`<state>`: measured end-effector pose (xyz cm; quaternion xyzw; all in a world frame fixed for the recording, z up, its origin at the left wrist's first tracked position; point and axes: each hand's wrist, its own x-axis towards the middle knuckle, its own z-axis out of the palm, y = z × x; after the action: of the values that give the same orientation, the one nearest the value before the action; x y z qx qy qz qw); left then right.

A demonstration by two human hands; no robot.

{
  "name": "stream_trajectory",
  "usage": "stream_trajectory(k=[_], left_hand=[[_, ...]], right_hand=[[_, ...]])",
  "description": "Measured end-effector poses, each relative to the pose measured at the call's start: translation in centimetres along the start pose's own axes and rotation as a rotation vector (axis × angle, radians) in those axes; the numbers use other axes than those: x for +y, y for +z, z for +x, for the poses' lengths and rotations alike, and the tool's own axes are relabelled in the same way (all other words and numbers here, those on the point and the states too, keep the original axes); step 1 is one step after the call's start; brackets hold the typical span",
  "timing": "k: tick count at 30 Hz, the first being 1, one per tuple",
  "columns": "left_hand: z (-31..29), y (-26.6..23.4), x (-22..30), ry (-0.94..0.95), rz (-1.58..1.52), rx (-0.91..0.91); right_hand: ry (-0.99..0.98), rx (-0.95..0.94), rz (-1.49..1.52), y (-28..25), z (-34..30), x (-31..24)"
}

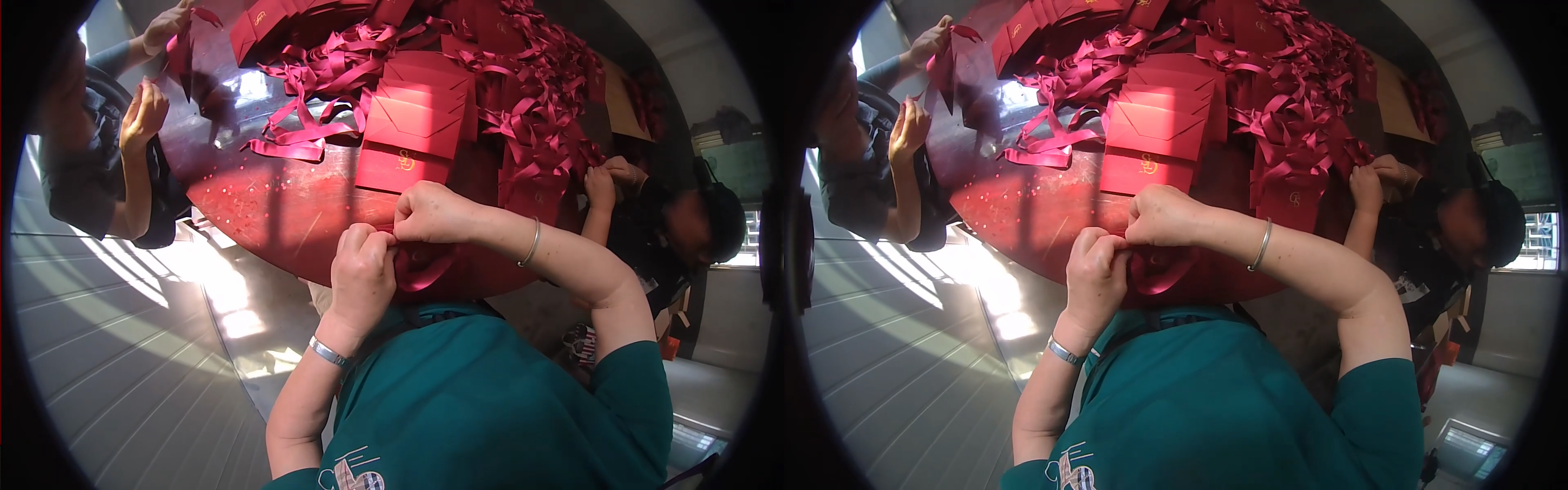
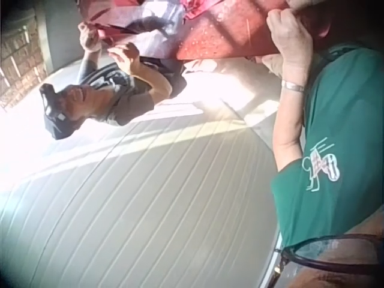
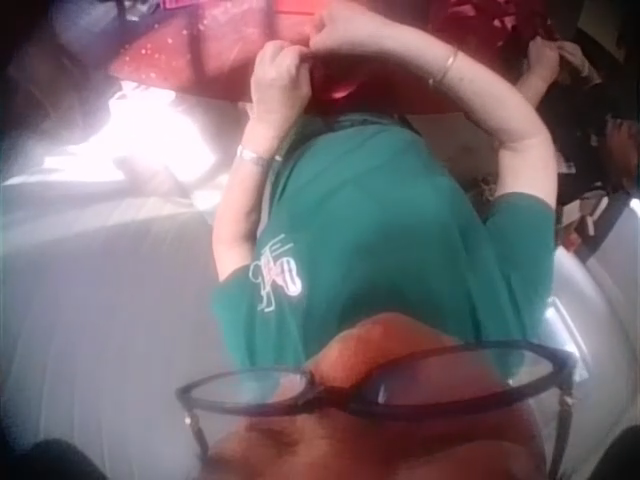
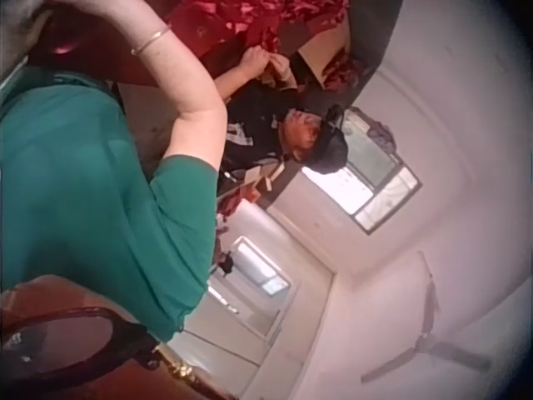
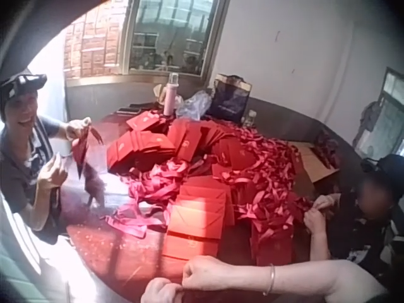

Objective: The person ties decorative ribbons onto small red gift bags by hand.

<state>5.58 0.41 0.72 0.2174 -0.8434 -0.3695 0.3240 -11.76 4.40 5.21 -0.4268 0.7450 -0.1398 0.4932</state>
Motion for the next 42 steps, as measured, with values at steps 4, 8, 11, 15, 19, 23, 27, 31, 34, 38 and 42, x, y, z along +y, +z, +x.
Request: stream_trajectory(k=[4, 8, 11, 15, 19, 23, 27, 31, 34, 38, 42], left_hand=[[-0.1, 0.2, -0.2, -0.074, -0.057, -0.134], [-0.1, 0.7, -0.4, -0.103, -0.112, -0.205], [0.6, 1.1, -1.0, -0.112, -0.154, -0.203], [0.9, 0.1, 0.6, -0.133, -0.071, -0.157], [-0.1, 1.5, -2.5, -0.090, 0.024, -0.128], [-1.1, 3.0, -2.4, -0.156, -0.086, -0.079], [-1.2, 2.2, -1.4, -0.224, -0.056, -0.116], [-1.1, 2.4, -2.0, -0.234, -0.035, -0.132], [-1.0, 2.2, -2.2, -0.297, -0.002, -0.186], [-1.1, 1.7, -2.1, -0.315, -0.062, -0.167], [-1.2, 2.1, -3.1, -0.276, -0.050, -0.131]], right_hand=[[-0.027, 0.137, 0.093, 1.1, -0.2, 1.6], [-0.138, 0.449, -0.132, 0.1, 1.8, 4.4], [-0.179, 0.469, -0.167, -0.2, 2.1, 4.5], [-0.517, 0.838, -0.484, 0.7, -3.6, 2.0], [-0.535, 0.468, -0.703, 4.8, -4.1, 3.6], [-0.328, 0.235, -0.829, 4.9, -4.8, 2.9], [-0.277, 0.136, -0.890, 4.8, -5.8, 1.1], [-0.403, 0.354, -0.894, 6.2, -4.7, 3.3], [-0.717, 0.757, -0.975, 6.6, -4.2, 4.0], [-0.797, 0.892, -0.849, 5.3, -3.5, 2.8], [-0.744, 0.827, -0.715, 5.9, -3.4, 2.6]])
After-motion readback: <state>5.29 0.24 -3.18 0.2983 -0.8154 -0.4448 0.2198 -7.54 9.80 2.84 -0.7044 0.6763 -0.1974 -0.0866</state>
